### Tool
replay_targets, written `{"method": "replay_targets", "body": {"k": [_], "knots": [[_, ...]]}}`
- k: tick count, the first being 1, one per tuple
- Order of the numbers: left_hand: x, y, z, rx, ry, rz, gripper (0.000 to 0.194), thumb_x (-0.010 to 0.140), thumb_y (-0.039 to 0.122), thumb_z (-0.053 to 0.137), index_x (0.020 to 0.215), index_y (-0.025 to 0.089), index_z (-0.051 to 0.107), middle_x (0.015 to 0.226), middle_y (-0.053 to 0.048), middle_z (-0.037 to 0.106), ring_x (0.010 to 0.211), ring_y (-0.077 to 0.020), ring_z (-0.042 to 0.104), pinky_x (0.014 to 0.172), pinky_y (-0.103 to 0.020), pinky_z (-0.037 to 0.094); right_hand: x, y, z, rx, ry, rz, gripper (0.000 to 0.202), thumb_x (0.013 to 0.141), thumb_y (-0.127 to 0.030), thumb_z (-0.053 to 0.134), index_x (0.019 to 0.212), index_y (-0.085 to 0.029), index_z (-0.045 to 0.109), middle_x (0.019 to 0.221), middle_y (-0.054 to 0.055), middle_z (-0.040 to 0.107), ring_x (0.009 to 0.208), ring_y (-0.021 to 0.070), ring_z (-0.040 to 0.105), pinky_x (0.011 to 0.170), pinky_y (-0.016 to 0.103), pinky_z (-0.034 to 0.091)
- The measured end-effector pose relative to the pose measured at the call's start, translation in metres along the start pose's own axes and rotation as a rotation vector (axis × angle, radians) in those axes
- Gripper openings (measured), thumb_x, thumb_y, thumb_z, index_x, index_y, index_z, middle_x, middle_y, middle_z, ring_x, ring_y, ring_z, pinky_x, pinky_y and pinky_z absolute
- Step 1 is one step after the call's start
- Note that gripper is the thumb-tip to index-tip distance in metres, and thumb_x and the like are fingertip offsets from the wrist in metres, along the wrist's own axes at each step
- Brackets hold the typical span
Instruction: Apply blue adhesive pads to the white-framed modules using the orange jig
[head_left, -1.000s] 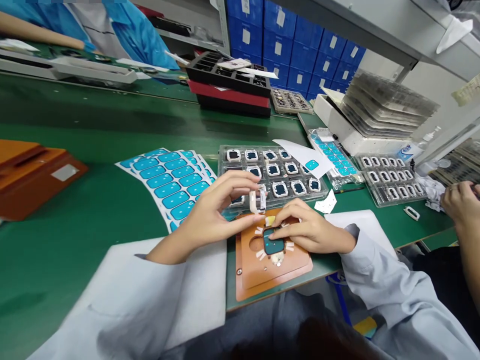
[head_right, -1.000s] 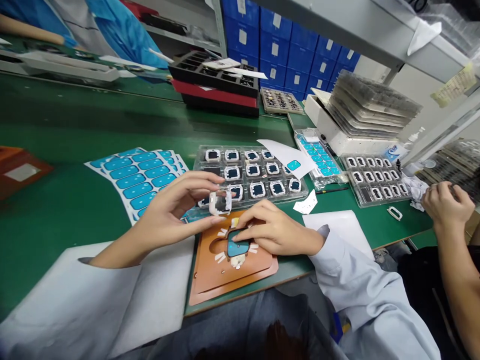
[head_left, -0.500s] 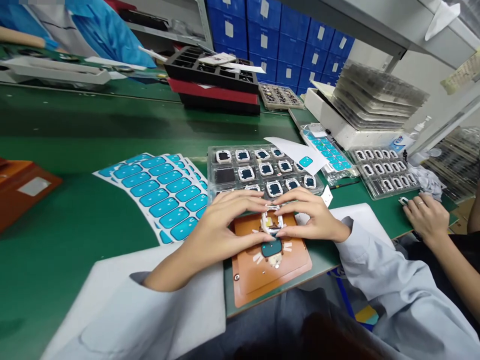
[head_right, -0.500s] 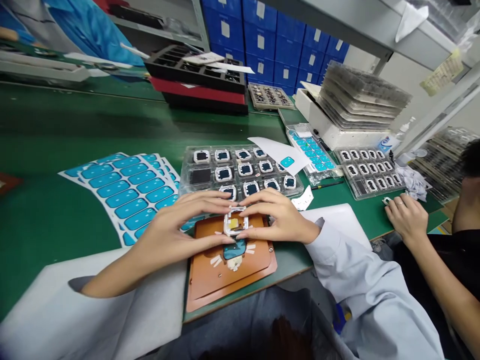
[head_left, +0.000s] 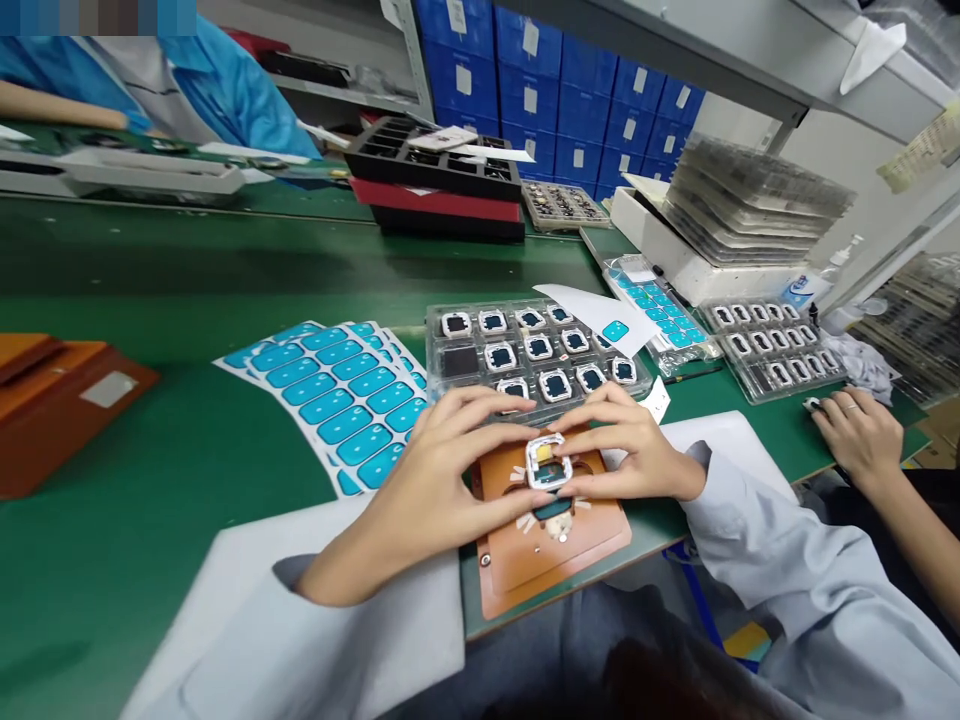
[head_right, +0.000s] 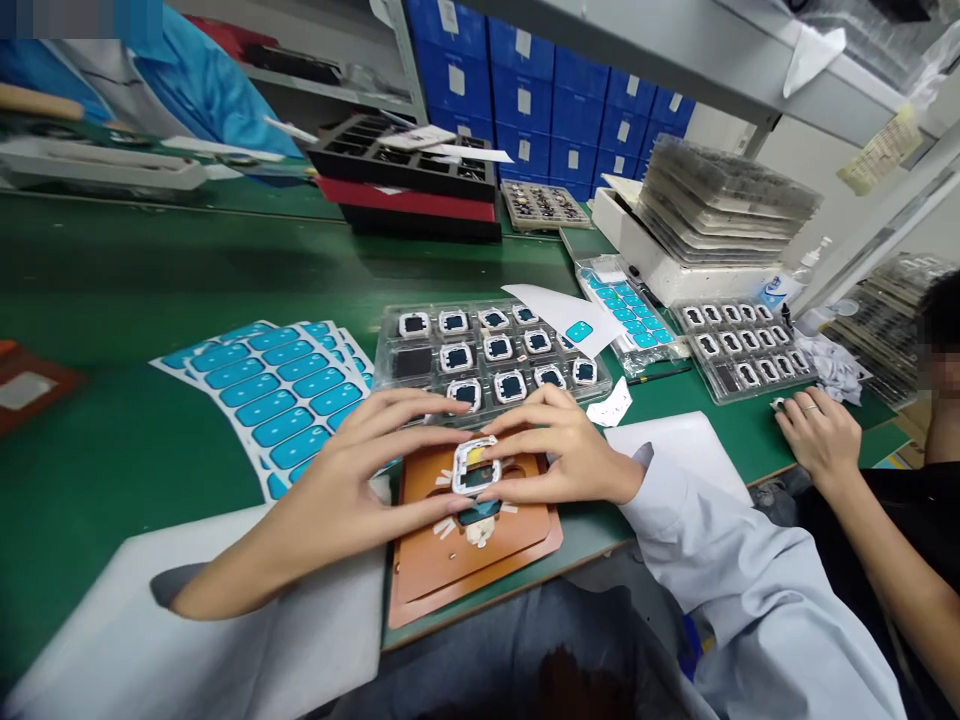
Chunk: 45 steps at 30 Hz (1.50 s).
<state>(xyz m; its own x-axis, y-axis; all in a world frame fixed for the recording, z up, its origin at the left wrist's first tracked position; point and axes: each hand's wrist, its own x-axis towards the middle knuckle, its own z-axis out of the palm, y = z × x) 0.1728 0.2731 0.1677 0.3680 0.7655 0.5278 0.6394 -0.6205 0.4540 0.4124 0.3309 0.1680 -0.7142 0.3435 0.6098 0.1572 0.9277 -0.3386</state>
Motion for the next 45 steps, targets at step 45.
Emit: {"method": "replay_targets", "body": {"k": [45], "knots": [[-0.014,0.009,0.015,-0.02,-0.035,0.068,0.064,0.08,0.058,0.071,0.139,0.038,0.055,0.143,-0.01,0.05,0.126,-0.0323,0.039,0.108,-0.056,0.035,-0.01,-0.001,0.012,0.442,-0.069,0.152,0.06,0.076,-0.053,0.081,0.116,-0.022,0.048,0.11,0.006,0.06,0.104,0.0194,0.062,0.09,0.035,0.048]]}}
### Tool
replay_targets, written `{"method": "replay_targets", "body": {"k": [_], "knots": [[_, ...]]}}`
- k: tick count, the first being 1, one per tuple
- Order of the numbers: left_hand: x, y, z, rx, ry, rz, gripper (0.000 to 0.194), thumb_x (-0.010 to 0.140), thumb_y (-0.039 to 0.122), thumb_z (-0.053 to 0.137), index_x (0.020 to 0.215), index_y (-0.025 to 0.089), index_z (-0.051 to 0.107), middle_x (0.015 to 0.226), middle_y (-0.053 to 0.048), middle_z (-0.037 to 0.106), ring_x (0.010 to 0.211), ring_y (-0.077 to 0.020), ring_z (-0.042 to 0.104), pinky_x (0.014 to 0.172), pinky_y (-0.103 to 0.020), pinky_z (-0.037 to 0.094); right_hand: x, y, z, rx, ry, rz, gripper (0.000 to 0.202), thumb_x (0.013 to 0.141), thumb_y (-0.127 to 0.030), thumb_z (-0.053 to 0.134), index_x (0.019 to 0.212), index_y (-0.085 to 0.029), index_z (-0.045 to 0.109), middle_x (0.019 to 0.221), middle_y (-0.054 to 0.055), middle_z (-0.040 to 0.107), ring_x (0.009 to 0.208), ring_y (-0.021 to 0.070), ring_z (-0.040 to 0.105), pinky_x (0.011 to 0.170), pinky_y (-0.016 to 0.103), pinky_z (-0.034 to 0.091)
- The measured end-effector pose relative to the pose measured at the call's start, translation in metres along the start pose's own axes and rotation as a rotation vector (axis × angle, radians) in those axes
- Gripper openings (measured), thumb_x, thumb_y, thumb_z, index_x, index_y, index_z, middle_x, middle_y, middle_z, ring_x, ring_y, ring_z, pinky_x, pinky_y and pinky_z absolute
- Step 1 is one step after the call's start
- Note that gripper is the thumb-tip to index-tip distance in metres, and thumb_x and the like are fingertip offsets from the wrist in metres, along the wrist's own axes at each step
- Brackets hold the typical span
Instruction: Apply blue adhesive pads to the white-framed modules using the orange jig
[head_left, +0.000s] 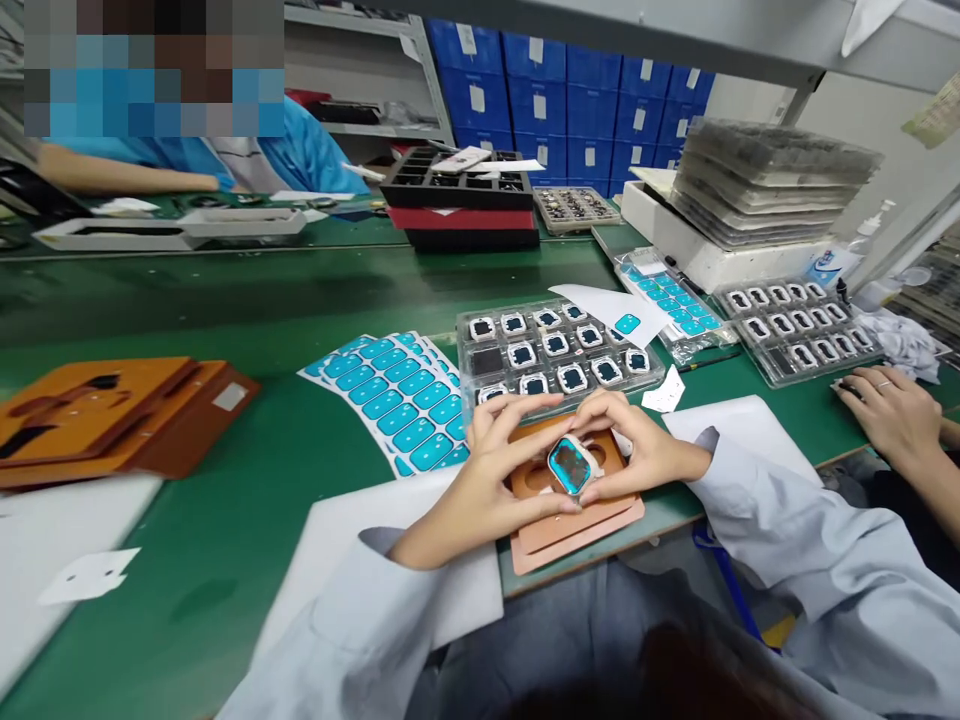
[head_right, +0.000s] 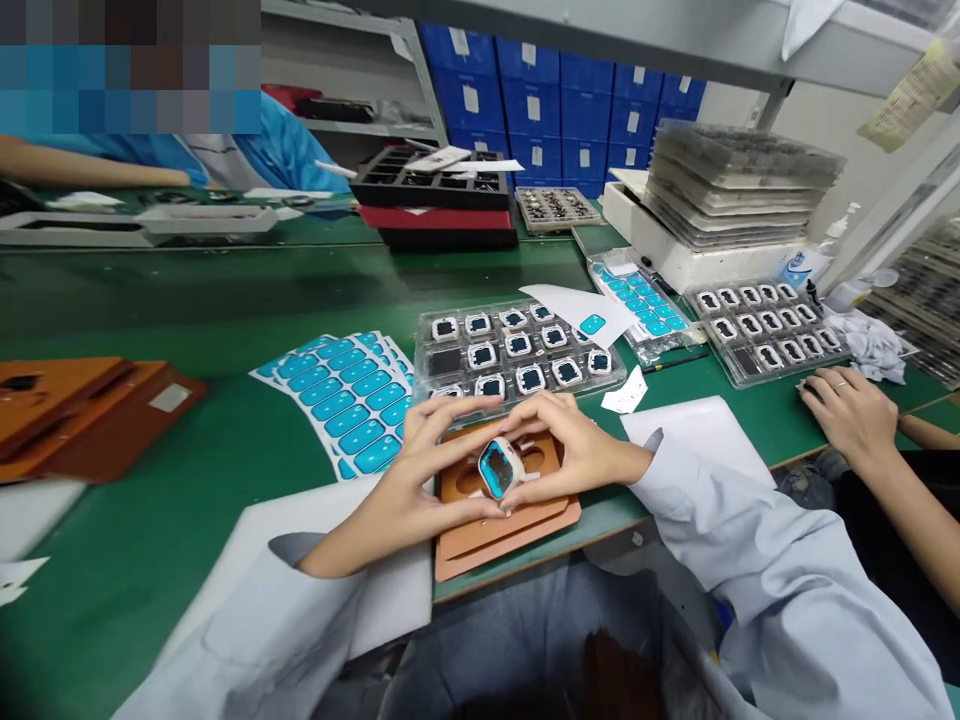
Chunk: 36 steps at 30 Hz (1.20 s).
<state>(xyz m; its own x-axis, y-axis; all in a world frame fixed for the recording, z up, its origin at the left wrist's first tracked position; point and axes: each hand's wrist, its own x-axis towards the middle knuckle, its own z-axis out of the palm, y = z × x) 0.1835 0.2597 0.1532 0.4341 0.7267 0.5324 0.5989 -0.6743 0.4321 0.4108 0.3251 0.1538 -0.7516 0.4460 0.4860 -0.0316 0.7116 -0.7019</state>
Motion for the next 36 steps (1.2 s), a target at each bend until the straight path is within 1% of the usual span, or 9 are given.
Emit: {"method": "replay_targets", "body": {"k": [3,6,12,14,17,19,21,27,36], "knots": [[0.0006,-0.0012,0.0014,0.017,0.081,0.054,0.065,0.082,0.057,0.069,0.141,0.035,0.051,0.136,-0.01,0.055,0.122,-0.0297,0.041,0.107,-0.053,0.036,-0.0004,0.0037,0.0039,0.208,-0.05,0.054,0.06,0.079,-0.051,0.078,0.119,-0.024,0.042,0.118,0.006,0.055,0.111,0.019,0.065,0.094,0.034,0.049],[0.0021,-0.0005,0.0004,0.043,0.15,0.089,0.06,0.082,0.056,0.068,0.136,0.032,0.053,0.127,-0.01,0.06,0.118,-0.0285,0.043,0.103,-0.051,0.039,0.0004,0.0044,0.0047,0.293,-0.081,0.098,0.059,0.081,-0.052,0.076,0.119,-0.023,0.042,0.118,0.006,0.054,0.111,0.0191,0.066,0.096,0.035,0.05],[0.0042,0.0021,0.0,0.1,0.207,0.171,0.04,0.087,0.048,0.066,0.121,0.028,0.06,0.119,-0.009,0.063,0.113,-0.0266,0.045,0.098,-0.047,0.04,0.0038,-0.0002,0.0009,0.091,-0.113,0.098,0.048,0.09,-0.054,0.066,0.12,-0.02,0.051,0.103,0.006,0.066,0.108,0.0211,0.056,0.107,0.049,0.038],[0.0038,0.0021,0.0,0.087,0.229,0.17,0.035,0.086,0.048,0.067,0.113,0.026,0.061,0.116,-0.009,0.064,0.11,-0.0258,0.047,0.096,-0.046,0.041,0.0035,0.0004,0.0021,0.102,-0.095,0.105,0.05,0.088,-0.054,0.068,0.121,-0.02,0.053,0.105,0.006,0.064,0.105,0.0198,0.056,0.104,0.046,0.042],[0.0028,0.0022,-0.0008,0.091,0.262,0.183,0.021,0.086,0.04,0.071,0.095,0.023,0.06,0.116,-0.009,0.064,0.109,-0.0252,0.047,0.093,-0.044,0.04,0.0018,0.0025,0.0049,0.14,-0.031,0.084,0.052,0.085,-0.054,0.071,0.122,-0.021,0.057,0.109,0.006,0.054,0.101,0.0172,0.058,0.091,0.036,0.051],[0.0023,0.0026,-0.0015,0.12,0.264,0.199,0.017,0.085,0.032,0.073,0.085,0.023,0.059,0.117,-0.008,0.063,0.11,-0.0257,0.045,0.093,-0.044,0.039,0.0011,0.0026,0.0052,0.078,-0.007,0.044,0.047,0.086,-0.049,0.073,0.121,-0.022,0.06,0.107,0.006,0.053,0.101,0.0178,0.057,0.089,0.036,0.051],[0.0021,0.003,-0.0018,0.146,0.263,0.216,0.016,0.084,0.028,0.074,0.08,0.023,0.06,0.117,-0.008,0.062,0.111,-0.0263,0.045,0.093,-0.044,0.038,0.0011,0.0015,0.0039,-0.024,0.002,0.0,0.041,0.086,-0.043,0.075,0.12,-0.023,0.062,0.103,0.006,0.055,0.103,0.0197,0.055,0.091,0.039,0.048],[0.0021,0.0025,-0.0018,0.191,0.288,0.256,0.014,0.087,0.027,0.072,0.076,0.023,0.064,0.113,-0.009,0.064,0.108,-0.0269,0.045,0.089,-0.044,0.04,0.0017,0.0002,0.0006,-0.174,-0.015,-0.121,0.037,0.089,-0.037,0.073,0.121,-0.02,0.063,0.1,0.006,0.063,0.103,0.0204,0.054,0.092,0.04,0.04],[0.0012,0.0028,-0.0054,0.209,0.265,0.283,0.009,0.086,0.021,0.072,0.081,0.028,0.07,0.113,-0.006,0.067,0.105,-0.0266,0.047,0.085,-0.044,0.043,0.0029,-0.0008,0.0003,-0.278,-0.085,-0.117,0.035,0.092,-0.042,0.069,0.119,-0.021,0.065,0.098,0.006,0.067,0.103,0.0209,0.054,0.094,0.04,0.036]]}}
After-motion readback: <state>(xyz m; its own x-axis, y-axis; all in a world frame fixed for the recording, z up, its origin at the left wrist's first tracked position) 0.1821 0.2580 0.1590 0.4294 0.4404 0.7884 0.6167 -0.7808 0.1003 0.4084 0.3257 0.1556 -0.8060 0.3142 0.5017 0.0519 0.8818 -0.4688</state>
